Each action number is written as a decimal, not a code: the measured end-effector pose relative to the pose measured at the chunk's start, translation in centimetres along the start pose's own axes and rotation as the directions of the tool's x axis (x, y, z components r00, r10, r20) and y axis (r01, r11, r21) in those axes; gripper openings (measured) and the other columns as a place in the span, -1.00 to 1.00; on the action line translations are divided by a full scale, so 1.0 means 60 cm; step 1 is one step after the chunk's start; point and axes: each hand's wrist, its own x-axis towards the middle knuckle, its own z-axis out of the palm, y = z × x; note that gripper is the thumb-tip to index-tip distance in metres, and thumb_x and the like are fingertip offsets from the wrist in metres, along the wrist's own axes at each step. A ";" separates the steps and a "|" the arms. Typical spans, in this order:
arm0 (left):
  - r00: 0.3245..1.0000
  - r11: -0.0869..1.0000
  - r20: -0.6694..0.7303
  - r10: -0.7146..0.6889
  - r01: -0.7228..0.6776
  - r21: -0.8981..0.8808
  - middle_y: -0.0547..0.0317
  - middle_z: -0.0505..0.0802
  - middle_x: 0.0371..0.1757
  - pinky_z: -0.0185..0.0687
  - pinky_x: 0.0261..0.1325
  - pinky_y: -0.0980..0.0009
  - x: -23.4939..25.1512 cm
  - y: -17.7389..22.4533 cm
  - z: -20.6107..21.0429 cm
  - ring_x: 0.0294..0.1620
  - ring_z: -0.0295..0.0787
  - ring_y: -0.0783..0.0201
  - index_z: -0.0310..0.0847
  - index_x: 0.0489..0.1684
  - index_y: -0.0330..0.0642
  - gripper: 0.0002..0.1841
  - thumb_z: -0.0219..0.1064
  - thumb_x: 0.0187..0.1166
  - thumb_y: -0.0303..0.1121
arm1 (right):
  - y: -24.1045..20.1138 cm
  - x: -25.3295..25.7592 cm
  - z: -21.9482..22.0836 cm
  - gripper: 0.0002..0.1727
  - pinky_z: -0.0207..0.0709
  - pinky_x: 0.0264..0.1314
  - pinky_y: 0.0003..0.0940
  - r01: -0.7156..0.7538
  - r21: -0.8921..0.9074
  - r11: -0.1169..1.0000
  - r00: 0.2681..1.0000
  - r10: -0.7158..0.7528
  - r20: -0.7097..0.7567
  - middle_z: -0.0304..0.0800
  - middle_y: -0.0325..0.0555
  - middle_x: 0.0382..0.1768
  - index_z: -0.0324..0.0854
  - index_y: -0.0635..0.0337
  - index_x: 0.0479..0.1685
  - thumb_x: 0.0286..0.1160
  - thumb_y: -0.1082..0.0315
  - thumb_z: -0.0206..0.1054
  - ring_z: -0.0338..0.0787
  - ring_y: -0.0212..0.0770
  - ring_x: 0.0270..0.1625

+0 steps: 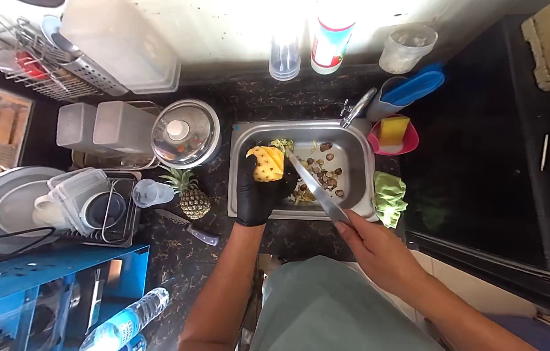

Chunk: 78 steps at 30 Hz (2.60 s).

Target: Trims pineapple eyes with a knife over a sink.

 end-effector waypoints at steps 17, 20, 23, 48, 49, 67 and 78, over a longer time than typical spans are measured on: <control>0.987 0.986 0.077 0.141 -0.147 0.074 0.05 0.73 0.29 0.68 0.34 0.16 -0.005 -0.002 0.013 0.30 0.71 0.16 0.41 0.46 0.01 -0.51 0.38 0.57 -0.15 | -0.035 0.004 0.004 -0.53 0.48 -0.55 -0.30 0.051 -0.009 0.999 0.997 -0.050 0.052 0.58 -0.30 -0.58 0.60 0.00 0.41 0.88 0.01 -0.08 0.56 -0.32 -0.59; 0.990 0.987 0.084 0.111 -0.119 0.103 0.05 0.73 0.30 0.69 0.31 0.16 -0.012 -0.005 0.013 0.28 0.71 0.14 0.41 0.47 0.05 -0.47 0.41 0.55 -0.07 | -0.035 0.008 0.000 -0.53 0.50 -0.49 -0.33 0.022 0.046 0.999 0.992 -0.027 0.127 0.59 -0.30 -0.53 0.59 -0.02 0.43 0.88 -0.01 -0.09 0.57 -0.34 -0.55; 0.996 0.990 0.054 0.072 -0.078 0.118 0.10 0.70 0.29 0.69 0.29 0.16 -0.014 -0.001 0.017 0.27 0.70 0.18 0.35 0.47 0.09 -0.55 0.25 0.65 -0.07 | -0.033 0.014 0.000 -0.53 0.48 -0.50 -0.36 -0.008 0.081 0.997 0.982 -0.008 0.189 0.55 -0.32 -0.54 0.59 -0.05 0.41 0.87 -0.03 -0.09 0.54 -0.36 -0.56; 0.949 0.906 -0.090 0.304 -0.258 0.335 0.04 0.69 0.22 0.72 0.23 0.15 -0.004 -0.012 0.041 0.19 0.71 0.19 0.28 0.51 -0.12 -0.58 0.13 0.72 -0.26 | -0.048 0.032 0.041 -0.49 0.66 -0.49 -0.13 0.058 -0.306 0.950 0.991 -0.091 -0.095 0.82 -0.11 -0.35 0.49 -0.01 0.66 0.84 0.17 -0.06 0.79 -0.09 -0.48; 0.946 0.907 -0.106 0.306 -0.256 0.336 0.00 0.72 0.21 0.77 0.16 0.12 -0.007 -0.021 0.044 0.15 0.75 0.15 0.34 0.50 -0.13 -0.56 0.19 0.70 -0.23 | -0.051 0.039 0.040 -0.49 0.67 -0.46 -0.13 0.050 -0.300 0.953 0.992 -0.081 -0.093 0.84 -0.10 -0.32 0.48 -0.01 0.67 0.85 0.18 -0.07 0.80 -0.08 -0.45; 0.957 0.983 0.289 -0.016 -0.037 0.179 0.09 0.77 0.24 0.77 0.23 0.18 0.011 0.032 -0.013 0.26 0.75 0.17 0.49 0.35 0.02 -0.34 0.66 0.24 -0.06 | -0.043 -0.001 -0.015 -0.53 0.47 -0.57 -0.41 0.033 0.118 0.992 0.993 -0.046 0.108 0.54 -0.38 -0.58 0.60 -0.07 0.40 0.86 -0.08 -0.04 0.52 -0.43 -0.60; 0.921 0.972 0.388 -0.032 -0.061 0.226 0.04 0.72 0.32 0.71 0.24 0.21 0.018 0.053 -0.033 0.25 0.72 0.14 0.55 0.35 0.02 -0.40 0.60 0.26 -0.12 | -0.050 -0.015 -0.015 -0.54 0.44 -0.57 -0.46 0.059 0.093 0.994 0.991 -0.070 0.115 0.54 -0.40 -0.57 0.59 -0.09 0.42 0.86 -0.06 -0.06 0.50 -0.47 -0.59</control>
